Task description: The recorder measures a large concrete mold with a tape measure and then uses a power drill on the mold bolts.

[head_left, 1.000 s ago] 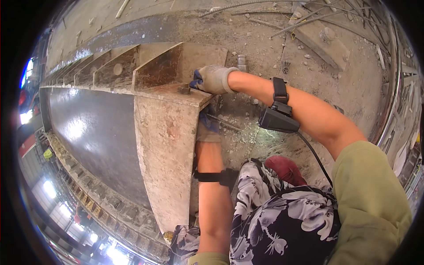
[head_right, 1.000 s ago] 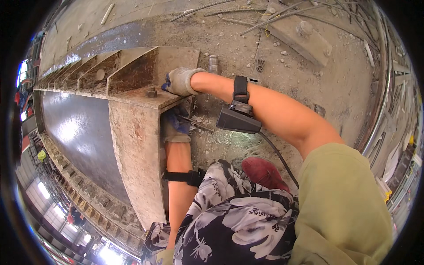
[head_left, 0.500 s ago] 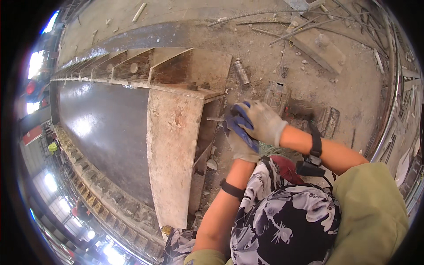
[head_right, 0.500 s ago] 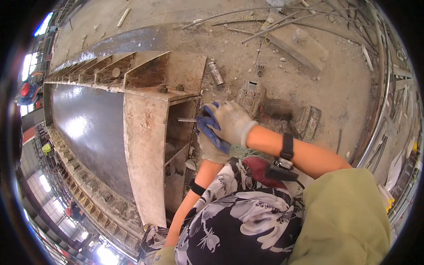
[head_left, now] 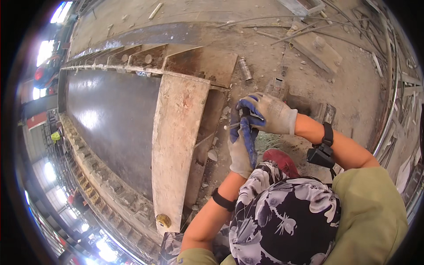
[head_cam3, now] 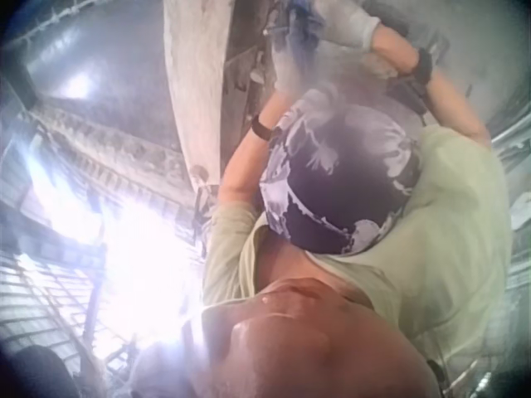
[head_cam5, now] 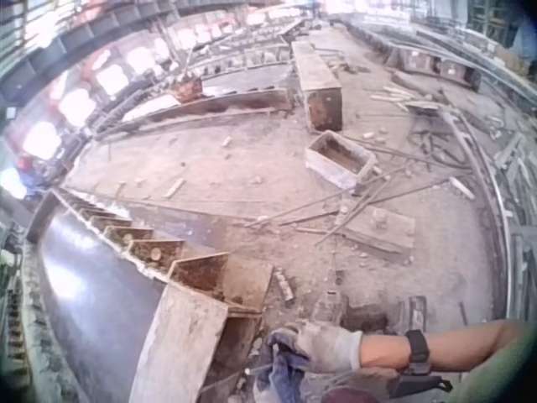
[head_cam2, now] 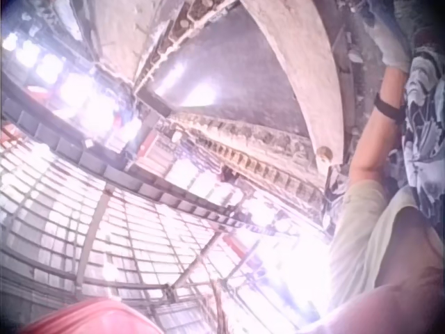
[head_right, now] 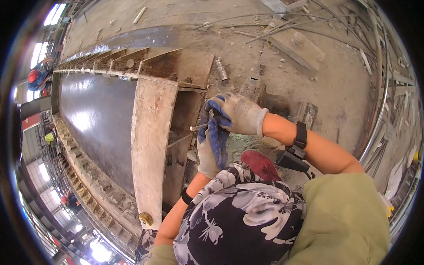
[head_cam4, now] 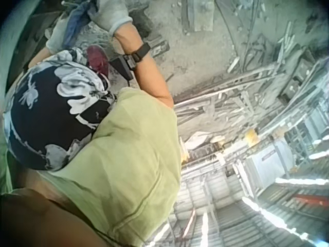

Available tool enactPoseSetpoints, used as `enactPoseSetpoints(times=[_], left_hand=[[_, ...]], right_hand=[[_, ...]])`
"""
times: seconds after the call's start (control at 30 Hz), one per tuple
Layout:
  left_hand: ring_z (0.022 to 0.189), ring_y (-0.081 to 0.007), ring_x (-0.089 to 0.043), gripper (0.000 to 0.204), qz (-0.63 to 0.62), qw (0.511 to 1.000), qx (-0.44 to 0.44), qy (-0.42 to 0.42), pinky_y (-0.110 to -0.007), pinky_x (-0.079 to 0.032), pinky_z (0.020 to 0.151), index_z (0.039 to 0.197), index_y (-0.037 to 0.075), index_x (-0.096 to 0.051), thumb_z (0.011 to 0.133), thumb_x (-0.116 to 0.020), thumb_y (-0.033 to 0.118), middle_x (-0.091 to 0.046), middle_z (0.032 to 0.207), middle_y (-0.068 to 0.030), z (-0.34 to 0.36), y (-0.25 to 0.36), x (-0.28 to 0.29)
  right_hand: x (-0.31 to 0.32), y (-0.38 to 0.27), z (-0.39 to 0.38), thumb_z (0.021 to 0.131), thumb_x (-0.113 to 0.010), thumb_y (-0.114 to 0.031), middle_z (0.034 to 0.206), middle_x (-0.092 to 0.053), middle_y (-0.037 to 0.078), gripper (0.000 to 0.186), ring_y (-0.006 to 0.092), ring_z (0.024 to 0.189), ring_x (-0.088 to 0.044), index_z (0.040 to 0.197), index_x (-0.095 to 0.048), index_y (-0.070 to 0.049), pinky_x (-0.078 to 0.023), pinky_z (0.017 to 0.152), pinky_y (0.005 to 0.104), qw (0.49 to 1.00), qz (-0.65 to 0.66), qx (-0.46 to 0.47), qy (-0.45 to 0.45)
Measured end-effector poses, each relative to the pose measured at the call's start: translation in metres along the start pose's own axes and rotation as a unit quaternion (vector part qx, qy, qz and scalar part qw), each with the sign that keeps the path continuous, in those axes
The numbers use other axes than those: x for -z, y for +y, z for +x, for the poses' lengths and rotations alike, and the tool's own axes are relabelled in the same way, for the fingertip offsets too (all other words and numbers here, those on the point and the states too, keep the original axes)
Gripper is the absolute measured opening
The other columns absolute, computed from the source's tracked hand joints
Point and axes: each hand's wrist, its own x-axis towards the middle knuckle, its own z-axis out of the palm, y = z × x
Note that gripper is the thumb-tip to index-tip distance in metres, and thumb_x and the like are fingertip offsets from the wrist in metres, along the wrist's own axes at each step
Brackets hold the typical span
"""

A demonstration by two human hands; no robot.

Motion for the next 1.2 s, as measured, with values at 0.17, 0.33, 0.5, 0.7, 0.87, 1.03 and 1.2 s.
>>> enactPoseSetpoints(times=[0.17, 0.33, 0.5, 0.7, 0.87, 1.03, 1.2], left_hand=[[0.108, -0.0140, -0.058, 0.049, 0.101, 0.993, -0.051, -0.032, -0.028, -0.050, 0.089, 0.146, 0.006, -0.035, 0.103, -0.049, 0.023, -0.055, 0.129, -0.0076, 0.001, 0.026, 0.002], [0.113, -0.0168, -0.058, 0.053, 0.208, 0.965, -0.055, -0.152, -0.033, -0.049, 0.098, 0.145, 0.006, -0.038, 0.099, -0.057, 0.023, -0.053, 0.133, -0.0075, 0.006, 0.085, 0.020], [0.114, -0.0200, -0.059, 0.055, 0.312, 0.921, -0.065, -0.225, -0.034, -0.050, 0.097, 0.140, 0.005, -0.045, 0.097, -0.057, 0.038, -0.053, 0.136, -0.0090, -0.018, 0.213, 0.095], [0.111, -0.0185, -0.059, 0.055, 0.434, 0.899, -0.059, 0.006, -0.034, -0.048, 0.098, 0.135, 0.006, -0.052, 0.097, -0.052, 0.046, -0.059, 0.128, -0.0081, -0.095, 0.312, 0.188], [0.111, -0.0176, -0.058, 0.051, 0.442, 0.894, -0.035, 0.069, -0.032, -0.047, 0.097, 0.134, 0.006, -0.053, 0.097, -0.056, 0.042, -0.059, 0.128, -0.0088, -0.169, 0.317, 0.244], [0.117, -0.0198, -0.055, 0.053, 0.500, 0.846, -0.107, 0.155, -0.035, -0.044, 0.102, 0.134, 0.005, -0.052, 0.093, -0.064, 0.037, -0.056, 0.133, -0.0107, -0.253, 0.273, 0.298], [0.138, -0.0252, -0.038, 0.095, 0.587, 0.716, -0.164, 0.340, -0.037, -0.035, 0.112, 0.149, 0.006, -0.026, 0.074, -0.083, 0.012, -0.041, 0.148, -0.0140, -0.297, 0.200, 0.348]], right_hand=[[0.014, -0.022, 0.003, 0.083, -0.067, -0.022, 0.102, -0.065, 0.018, 0.043, 0.0360, 0.093, -0.064, 0.120, -0.053, -0.006, -0.051, 0.083, 0.0428, 0.995, 0.095, 0.010, 0.012], [0.018, -0.024, 0.011, 0.079, -0.070, -0.017, 0.099, -0.065, 0.019, 0.035, 0.0338, 0.086, -0.065, 0.111, -0.061, -0.005, -0.051, 0.076, 0.0438, 0.991, 0.108, 0.020, 0.074], [0.048, 0.024, 0.019, 0.078, -0.072, -0.016, 0.098, -0.064, 0.019, 0.037, 0.0375, 0.090, -0.062, 0.112, -0.063, -0.007, -0.050, 0.076, 0.0445, 0.986, -0.133, -0.102, 0.006], [0.081, 0.039, 0.045, 0.084, -0.065, -0.004, 0.100, -0.065, 0.016, 0.034, 0.0296, 0.082, -0.063, 0.118, -0.060, -0.005, -0.050, 0.073, 0.0356, 0.991, -0.129, -0.015, -0.035], [0.102, -0.026, 0.120, 0.085, -0.067, -0.005, 0.100, -0.065, 0.014, 0.039, 0.0287, 0.087, -0.062, 0.122, -0.057, -0.007, -0.050, 0.076, 0.0352, 0.976, -0.186, 0.076, -0.085], [0.106, -0.135, 0.176, 0.086, -0.065, -0.007, 0.104, -0.064, 0.015, 0.033, 0.0319, 0.088, -0.062, 0.118, -0.058, -0.006, -0.050, 0.077, 0.0388, 0.912, -0.232, 0.318, -0.116], [0.089, -0.257, 0.202, 0.083, -0.065, -0.013, 0.102, -0.061, 0.016, 0.029, 0.0341, 0.094, -0.061, 0.110, -0.060, -0.004, -0.048, 0.083, 0.0425, 0.817, -0.346, 0.358, -0.292]])
